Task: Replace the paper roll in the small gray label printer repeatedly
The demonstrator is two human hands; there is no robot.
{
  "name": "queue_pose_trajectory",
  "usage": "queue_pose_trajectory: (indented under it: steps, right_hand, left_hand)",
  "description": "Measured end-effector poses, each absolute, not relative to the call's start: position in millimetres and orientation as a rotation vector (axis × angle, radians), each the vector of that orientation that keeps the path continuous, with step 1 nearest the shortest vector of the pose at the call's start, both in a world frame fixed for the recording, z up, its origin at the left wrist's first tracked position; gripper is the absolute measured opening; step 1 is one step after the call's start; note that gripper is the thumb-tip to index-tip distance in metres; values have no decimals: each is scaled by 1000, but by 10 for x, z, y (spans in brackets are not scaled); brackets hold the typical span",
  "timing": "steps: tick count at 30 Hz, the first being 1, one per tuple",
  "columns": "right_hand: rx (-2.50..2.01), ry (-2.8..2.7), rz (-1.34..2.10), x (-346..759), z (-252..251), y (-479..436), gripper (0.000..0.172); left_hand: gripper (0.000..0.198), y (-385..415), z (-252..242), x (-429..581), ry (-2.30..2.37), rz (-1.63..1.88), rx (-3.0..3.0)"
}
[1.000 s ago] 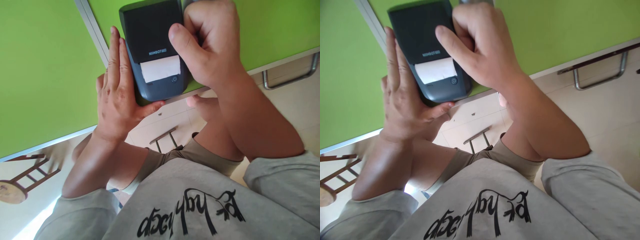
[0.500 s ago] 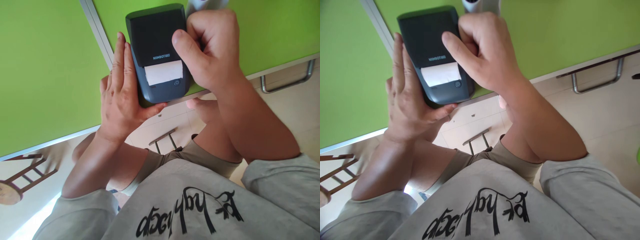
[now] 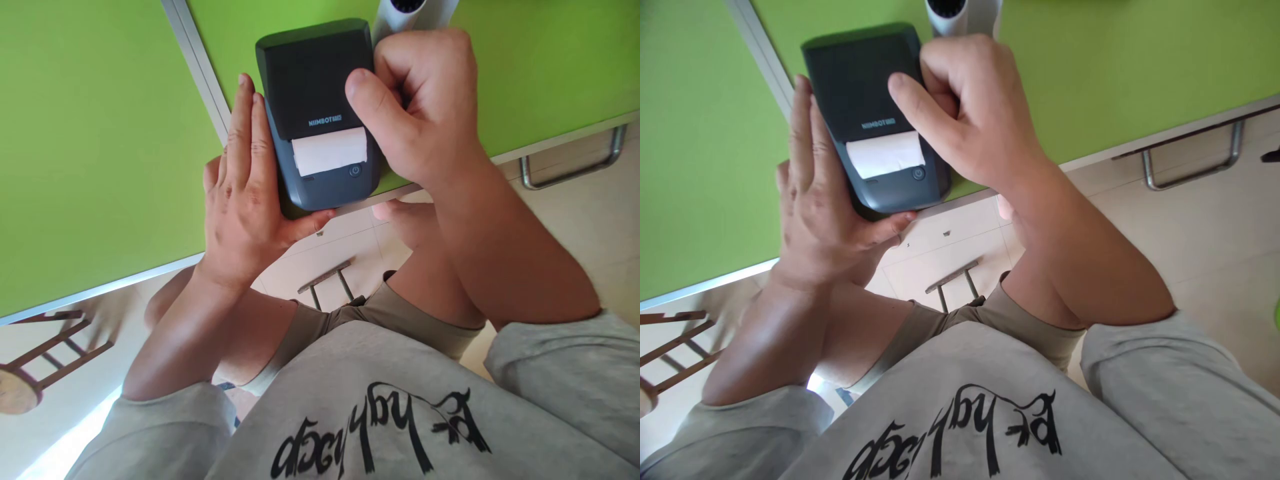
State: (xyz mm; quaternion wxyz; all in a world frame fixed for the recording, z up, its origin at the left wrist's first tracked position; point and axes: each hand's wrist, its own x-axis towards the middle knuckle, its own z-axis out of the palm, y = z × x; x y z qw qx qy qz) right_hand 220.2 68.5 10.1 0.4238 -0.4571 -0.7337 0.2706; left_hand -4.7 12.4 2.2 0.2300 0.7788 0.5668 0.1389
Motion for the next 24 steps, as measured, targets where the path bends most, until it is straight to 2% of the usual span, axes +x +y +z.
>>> queue_pose_trajectory:
  steps: [6, 13, 16, 19, 24]
  right_hand:
    - [-1240, -1831, 697, 2197, 141, 664, 51]
    - [-1194, -1799, 715, 2206, 121, 666, 51]
    - [-1161, -1806, 687, 2211, 104, 684, 50]
    - [-1206, -1790, 678, 2199, 121, 689, 56]
    - [-1262, -1718, 674, 2174, 153, 681, 67]
  left_hand:
    - [135, 115, 30, -47, 1552, 373, 2125]
    - [116, 65, 104, -52, 1536, 423, 2115]
    - [115, 81, 118, -71, 1490, 452, 2139]
    - [118, 108, 121, -85, 1437, 505, 2176]
    - [108, 120, 147, -76, 1436, 545, 2158]
